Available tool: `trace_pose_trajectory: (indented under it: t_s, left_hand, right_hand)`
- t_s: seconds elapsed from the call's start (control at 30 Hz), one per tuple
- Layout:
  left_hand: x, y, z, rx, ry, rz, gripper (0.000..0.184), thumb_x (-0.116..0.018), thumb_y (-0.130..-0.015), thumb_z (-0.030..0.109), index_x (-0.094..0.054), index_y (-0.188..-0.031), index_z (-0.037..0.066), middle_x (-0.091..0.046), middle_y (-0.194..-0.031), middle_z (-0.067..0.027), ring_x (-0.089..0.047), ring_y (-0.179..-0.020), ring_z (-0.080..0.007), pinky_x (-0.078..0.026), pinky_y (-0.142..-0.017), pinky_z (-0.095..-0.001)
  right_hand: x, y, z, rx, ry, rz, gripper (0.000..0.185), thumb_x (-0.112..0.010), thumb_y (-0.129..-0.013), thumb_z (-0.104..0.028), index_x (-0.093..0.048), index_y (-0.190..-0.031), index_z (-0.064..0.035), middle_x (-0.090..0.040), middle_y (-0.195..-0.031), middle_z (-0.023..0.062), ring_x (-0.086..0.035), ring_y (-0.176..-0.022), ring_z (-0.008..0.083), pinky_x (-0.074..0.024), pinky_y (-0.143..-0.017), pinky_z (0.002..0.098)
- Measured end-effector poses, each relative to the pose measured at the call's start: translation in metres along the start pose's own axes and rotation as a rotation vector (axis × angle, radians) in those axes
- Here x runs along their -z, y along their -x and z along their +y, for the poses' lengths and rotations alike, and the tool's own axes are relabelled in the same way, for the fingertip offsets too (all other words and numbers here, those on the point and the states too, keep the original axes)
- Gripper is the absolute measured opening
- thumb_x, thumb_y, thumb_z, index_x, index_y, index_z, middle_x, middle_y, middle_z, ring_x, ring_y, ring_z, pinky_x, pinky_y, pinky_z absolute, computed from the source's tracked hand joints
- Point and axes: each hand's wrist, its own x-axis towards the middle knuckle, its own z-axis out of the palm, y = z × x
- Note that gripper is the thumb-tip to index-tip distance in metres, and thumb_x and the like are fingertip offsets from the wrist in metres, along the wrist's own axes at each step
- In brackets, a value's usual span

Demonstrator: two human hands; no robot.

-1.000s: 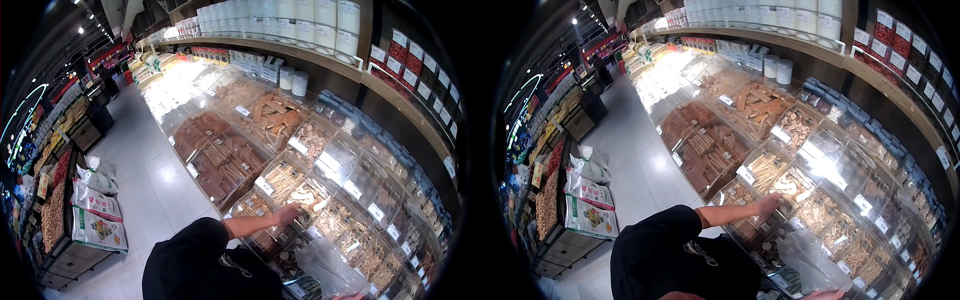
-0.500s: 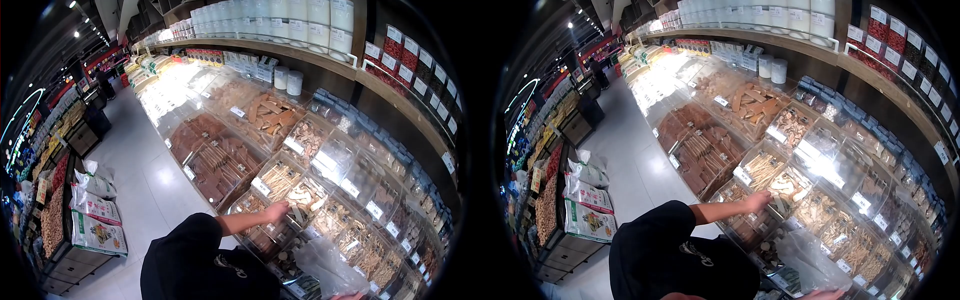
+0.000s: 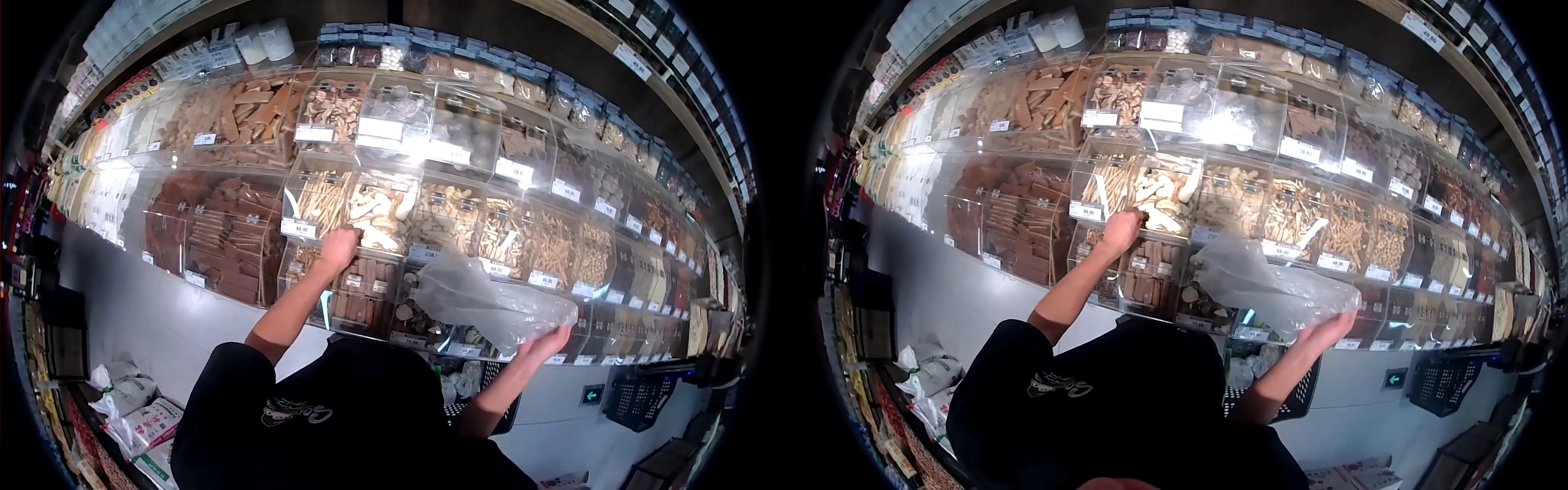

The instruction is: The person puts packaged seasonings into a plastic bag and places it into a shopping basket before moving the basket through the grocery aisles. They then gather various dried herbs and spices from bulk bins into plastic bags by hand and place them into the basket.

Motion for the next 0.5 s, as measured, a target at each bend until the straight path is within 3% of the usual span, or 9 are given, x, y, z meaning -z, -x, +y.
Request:
trace_pose_trajectory:
  t_s: [0.07, 0.1, 0.2, 0.23, 0.33, 0.37, 0.5]
  left_hand:
    - [0.0, -0.003, -0.001, -0.054, 0.047, 0.029, 0.017, -0.058, -0.078, 0.003, -0.067, -0.093, 0.001, -0.064, -0.091, -0.0222, -0.065, -0.074, -0.0378, -0.054, -0.069, -0.0446]
    - [-0.002, -0.002, -0.002, -0.085, 0.067, 0.089, 0.016, -0.055, -0.078, 0.003, -0.067, -0.089, 0.004, -0.065, -0.088, -0.0163, -0.065, -0.077, -0.0376, -0.053, -0.069, -0.0467]
    - [-0.016, 0.0, -0.016, -0.174, 0.129, 0.21, 0.017, -0.055, -0.076, 0.002, -0.067, -0.088, 0.005, -0.065, -0.085, -0.0151, -0.065, -0.076, -0.0372, -0.053, -0.07, -0.0459]
    - [-0.007, 0.001, -0.018, -0.19, 0.109, 0.13, 0.026, -0.057, -0.075, -0.001, -0.066, -0.099, 0.003, -0.064, -0.09, -0.0184, -0.064, -0.079, -0.037, -0.054, -0.07, -0.043]
    - [0.016, -0.004, -0.009, -0.199, -0.011, 0.009, 0.019, -0.058, -0.077, 0.001, -0.067, -0.093, 0.002, -0.064, -0.085, -0.0177, -0.063, -0.081, -0.0374, -0.053, -0.072, -0.0426]
    - [0.008, -0.009, -0.012, -0.081, 0.002, -0.036, 0.015, -0.058, -0.079, 0.001, -0.068, -0.09, 0.001, -0.064, -0.085, -0.0175, -0.063, -0.08, -0.0377, -0.053, -0.072, -0.0431]
    - [0.016, -0.011, -0.009, -0.187, 0.151, 0.251, 0.013, -0.061, -0.081, 0.004, -0.07, -0.091, 0.002, -0.067, -0.088, -0.0178, -0.064, -0.076, -0.0361, -0.052, -0.071, -0.0417]
  right_hand:
    - [-0.001, 0.006, -0.003, -0.012, 0.057, 0.027, 0.036, -0.049, -0.088, -0.016, -0.055, -0.119, 0.0016, -0.058, -0.116, 0.0135, -0.058, -0.102, 0.0258, -0.05, -0.088, 0.037]
    - [0.005, 0.005, -0.001, -0.025, 0.052, 0.01, 0.036, -0.048, -0.088, -0.016, -0.055, -0.119, 0.0017, -0.058, -0.116, 0.0137, -0.058, -0.102, 0.026, -0.0501, -0.088, 0.0373]
    - [0.019, 0.002, 0.007, -0.048, 0.027, -0.01, 0.036, -0.047, -0.088, -0.016, -0.054, -0.119, 0.0018, -0.058, -0.116, 0.0143, -0.058, -0.103, 0.0267, -0.0503, -0.088, 0.0382]
    - [0.019, 0.003, 0.007, -0.042, 0.021, -0.002, 0.036, -0.047, -0.089, -0.016, -0.054, -0.119, 0.0019, -0.058, -0.116, 0.0145, -0.058, -0.103, 0.0269, -0.0504, -0.088, 0.0386]
    - [0.018, 0.003, 0.004, -0.019, 0.027, 0.019, 0.036, -0.046, -0.089, -0.016, -0.054, -0.119, 0.0019, -0.058, -0.117, 0.0151, -0.058, -0.103, 0.0275, -0.0505, -0.088, 0.0393]
    - [0.019, 0.004, 0.002, -0.012, 0.033, 0.025, 0.036, -0.046, -0.09, -0.016, -0.054, -0.119, 0.0019, -0.057, -0.117, 0.0152, -0.058, -0.103, 0.0277, -0.0505, -0.088, 0.0394]
    - [0.019, 0.003, -0.007, -0.01, 0.019, 0.04, 0.036, -0.046, -0.09, -0.017, -0.053, -0.121, 0.0021, -0.057, -0.119, 0.0159, -0.058, -0.103, 0.028, -0.0504, -0.088, 0.0392]
